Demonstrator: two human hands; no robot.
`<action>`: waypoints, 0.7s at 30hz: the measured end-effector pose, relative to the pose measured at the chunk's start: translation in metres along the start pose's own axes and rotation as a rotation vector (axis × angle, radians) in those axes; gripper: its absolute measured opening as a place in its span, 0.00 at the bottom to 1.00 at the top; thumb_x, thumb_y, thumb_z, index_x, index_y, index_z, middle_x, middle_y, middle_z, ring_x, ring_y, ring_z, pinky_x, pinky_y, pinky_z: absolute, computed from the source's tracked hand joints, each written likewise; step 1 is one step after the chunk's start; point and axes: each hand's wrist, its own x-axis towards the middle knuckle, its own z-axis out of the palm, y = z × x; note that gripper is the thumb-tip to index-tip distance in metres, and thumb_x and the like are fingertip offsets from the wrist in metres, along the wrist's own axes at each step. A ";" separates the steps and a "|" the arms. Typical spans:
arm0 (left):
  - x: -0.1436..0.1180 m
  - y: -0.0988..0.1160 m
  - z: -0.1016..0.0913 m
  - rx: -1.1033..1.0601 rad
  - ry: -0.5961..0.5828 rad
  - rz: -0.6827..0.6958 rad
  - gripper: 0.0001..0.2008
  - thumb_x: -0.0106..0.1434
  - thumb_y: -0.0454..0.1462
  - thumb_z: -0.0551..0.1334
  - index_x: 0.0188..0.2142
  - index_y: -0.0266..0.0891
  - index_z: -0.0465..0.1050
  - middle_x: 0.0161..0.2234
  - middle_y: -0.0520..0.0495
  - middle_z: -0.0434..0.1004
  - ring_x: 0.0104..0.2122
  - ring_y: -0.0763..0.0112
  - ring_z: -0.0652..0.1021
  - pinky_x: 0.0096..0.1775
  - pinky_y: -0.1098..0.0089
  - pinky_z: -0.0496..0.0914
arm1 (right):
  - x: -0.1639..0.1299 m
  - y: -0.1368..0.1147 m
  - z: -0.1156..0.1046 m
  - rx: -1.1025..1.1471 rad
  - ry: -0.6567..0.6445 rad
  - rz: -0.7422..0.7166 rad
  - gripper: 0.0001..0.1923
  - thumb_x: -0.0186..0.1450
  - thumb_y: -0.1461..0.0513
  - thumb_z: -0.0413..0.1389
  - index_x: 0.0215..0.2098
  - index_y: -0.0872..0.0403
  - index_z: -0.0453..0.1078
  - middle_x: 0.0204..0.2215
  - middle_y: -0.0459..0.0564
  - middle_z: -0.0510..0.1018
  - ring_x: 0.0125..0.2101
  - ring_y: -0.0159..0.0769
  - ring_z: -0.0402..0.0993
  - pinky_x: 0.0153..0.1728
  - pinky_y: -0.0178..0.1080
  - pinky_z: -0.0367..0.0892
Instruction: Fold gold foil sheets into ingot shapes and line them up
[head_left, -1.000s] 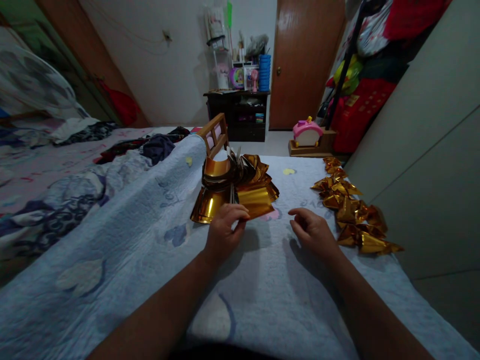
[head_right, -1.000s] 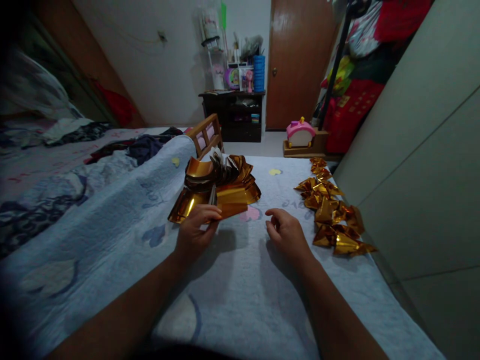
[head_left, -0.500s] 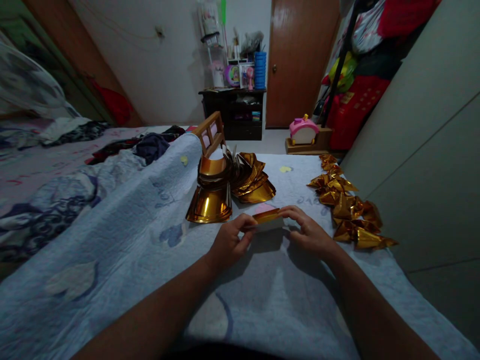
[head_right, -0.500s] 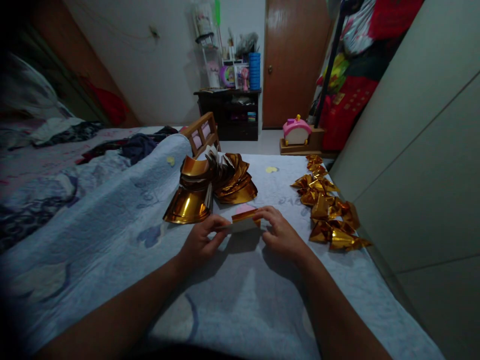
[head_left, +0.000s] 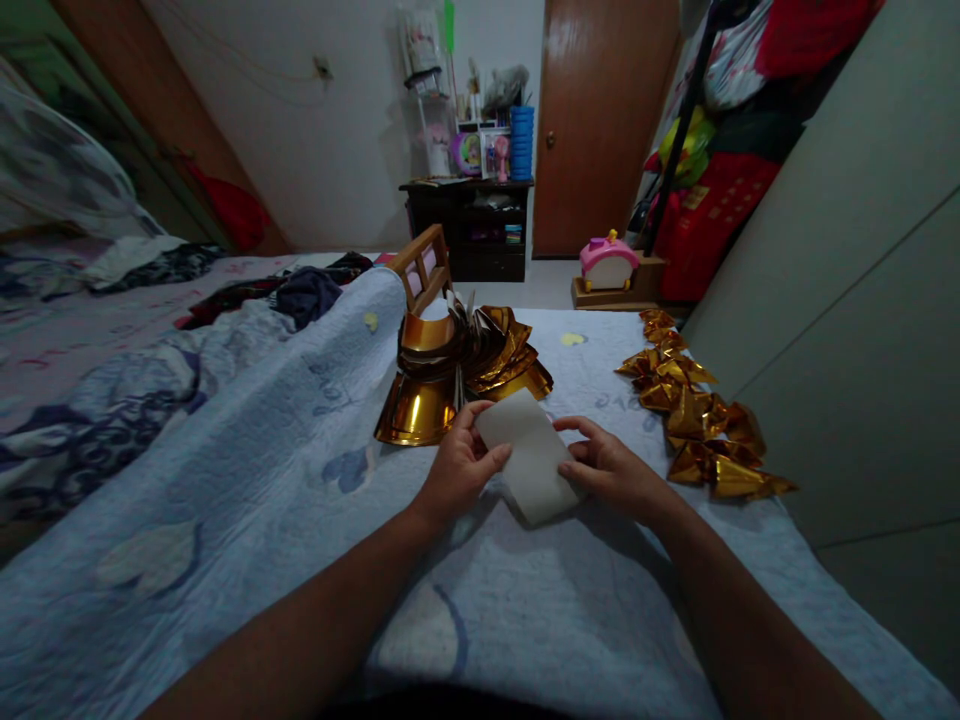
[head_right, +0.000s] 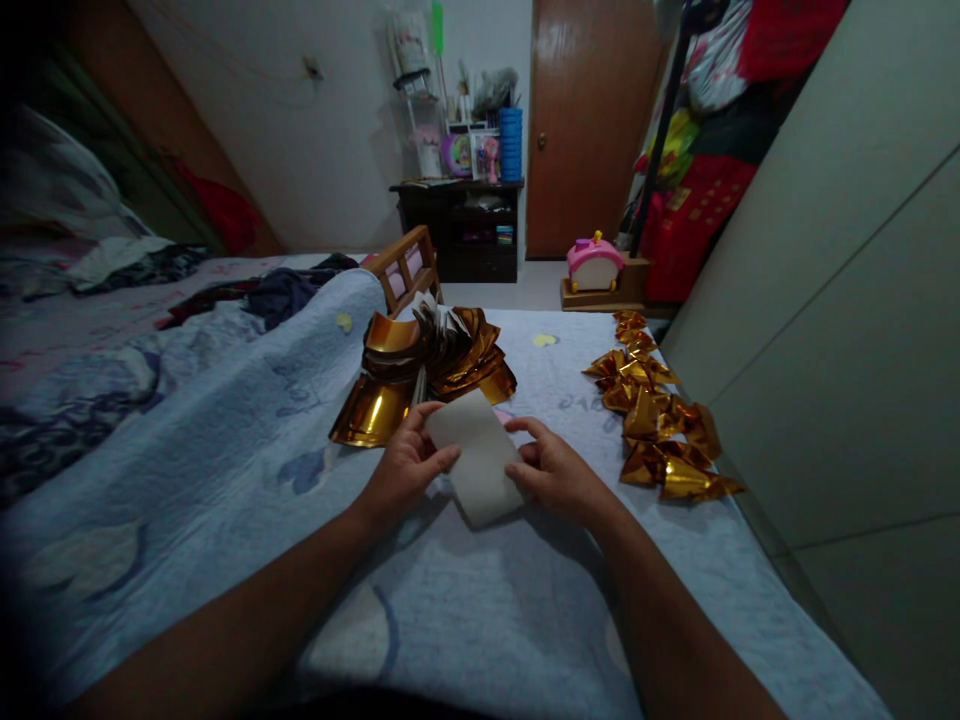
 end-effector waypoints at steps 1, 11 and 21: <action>0.000 -0.002 0.000 0.040 -0.006 0.006 0.27 0.58 0.38 0.67 0.54 0.43 0.59 0.40 0.48 0.76 0.38 0.68 0.78 0.38 0.70 0.73 | 0.000 0.000 0.000 0.018 0.000 0.014 0.29 0.60 0.57 0.58 0.58 0.50 0.57 0.23 0.36 0.69 0.20 0.29 0.62 0.21 0.30 0.58; 0.000 -0.011 -0.002 0.550 -0.073 0.124 0.30 0.59 0.32 0.62 0.62 0.41 0.60 0.40 0.47 0.77 0.34 0.67 0.77 0.39 0.67 0.71 | -0.007 -0.006 -0.005 -0.078 -0.168 -0.010 0.21 0.55 0.67 0.49 0.43 0.53 0.76 0.27 0.44 0.76 0.25 0.31 0.70 0.28 0.32 0.65; 0.000 -0.012 -0.001 0.851 -0.214 0.250 0.16 0.60 0.28 0.61 0.47 0.39 0.77 0.41 0.43 0.77 0.37 0.63 0.78 0.42 0.65 0.72 | -0.002 0.005 -0.001 -0.388 -0.037 -0.222 0.10 0.60 0.67 0.59 0.38 0.51 0.77 0.33 0.46 0.72 0.34 0.34 0.70 0.38 0.36 0.69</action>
